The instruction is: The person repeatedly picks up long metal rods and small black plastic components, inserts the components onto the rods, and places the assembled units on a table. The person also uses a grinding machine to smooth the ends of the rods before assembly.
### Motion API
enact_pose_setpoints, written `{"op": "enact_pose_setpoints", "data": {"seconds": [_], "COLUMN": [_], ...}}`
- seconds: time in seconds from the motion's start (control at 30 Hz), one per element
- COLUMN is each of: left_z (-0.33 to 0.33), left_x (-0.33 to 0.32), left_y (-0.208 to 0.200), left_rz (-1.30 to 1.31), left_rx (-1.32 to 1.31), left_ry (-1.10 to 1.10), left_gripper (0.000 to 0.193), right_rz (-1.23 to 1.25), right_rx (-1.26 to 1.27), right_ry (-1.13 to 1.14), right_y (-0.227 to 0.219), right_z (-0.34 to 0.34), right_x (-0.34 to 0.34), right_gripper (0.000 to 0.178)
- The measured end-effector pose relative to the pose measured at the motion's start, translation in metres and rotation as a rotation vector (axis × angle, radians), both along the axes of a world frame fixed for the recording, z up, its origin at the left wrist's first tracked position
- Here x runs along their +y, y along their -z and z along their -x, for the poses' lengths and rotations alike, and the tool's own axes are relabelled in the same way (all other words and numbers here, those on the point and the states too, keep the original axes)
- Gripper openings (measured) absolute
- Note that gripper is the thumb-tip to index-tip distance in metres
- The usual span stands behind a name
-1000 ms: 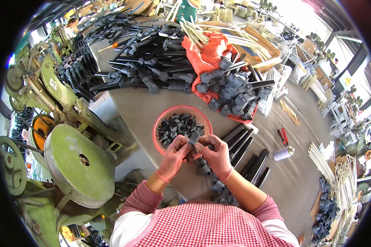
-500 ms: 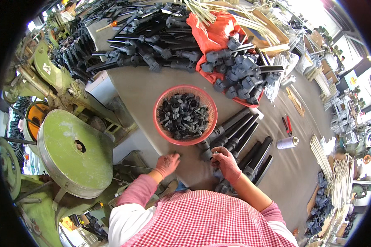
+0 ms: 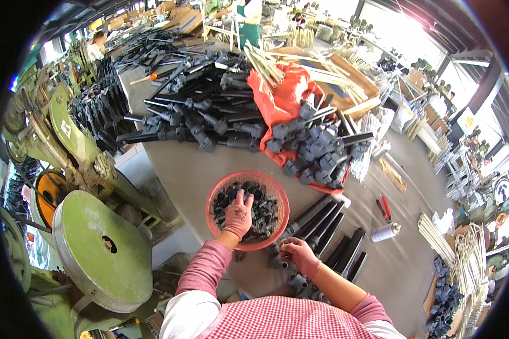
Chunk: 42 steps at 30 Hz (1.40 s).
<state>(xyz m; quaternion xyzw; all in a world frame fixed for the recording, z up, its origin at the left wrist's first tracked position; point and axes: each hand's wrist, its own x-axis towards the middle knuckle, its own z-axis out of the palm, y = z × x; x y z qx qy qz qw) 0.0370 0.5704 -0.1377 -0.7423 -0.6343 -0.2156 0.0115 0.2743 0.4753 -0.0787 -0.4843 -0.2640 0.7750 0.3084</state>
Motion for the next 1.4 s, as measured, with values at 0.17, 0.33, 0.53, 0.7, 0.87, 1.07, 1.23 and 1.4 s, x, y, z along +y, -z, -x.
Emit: {"op": "enact_pose_setpoints", "data": {"seconds": [0.17,0.33,0.53,0.7,0.87,1.07,1.23,1.4], "left_z": [0.010,0.024,0.042,0.047,0.053,0.053,0.038,0.012], "left_x": [0.038,0.054,0.052,0.039,0.027,0.012,0.006,-0.016], "left_y": [0.006,0.004,-0.001,-0.007,-0.010,-0.017,-0.027,-0.037], "left_rz": [0.329,0.428,0.550,0.369,0.344,0.249,0.074,0.394], "left_rx": [0.259,0.120,0.210,0.033,-0.110,-0.362,-0.672,-1.252], "left_ry": [-0.014,-0.044,0.183,0.165,0.139,0.127,0.096,0.069], "left_gripper": [0.025,0.042,0.022,0.015,0.016,0.024,0.020,0.034], "right_rz": [-0.401,-0.935,-0.981,-0.968,-1.119,-1.046,-0.293,-0.062], "right_rx": [-0.715,-1.116,-1.371,-1.399,-1.310,-1.073,-0.449,0.076], "right_ry": [-0.400,-0.946,-1.244,-1.347,-1.431,-1.045,-0.338,-0.029], "right_y": [0.010,0.030,0.072,0.092,0.083,0.061,0.036,-0.002], "right_z": [0.026,0.066,0.087,0.095,0.080,0.058,0.051,0.030], "right_x": [0.041,0.081,0.104,0.113,0.115,0.108,0.098,0.079], "right_gripper": [0.025,0.059,0.060,0.049,0.040,0.027,0.020,0.018]}}
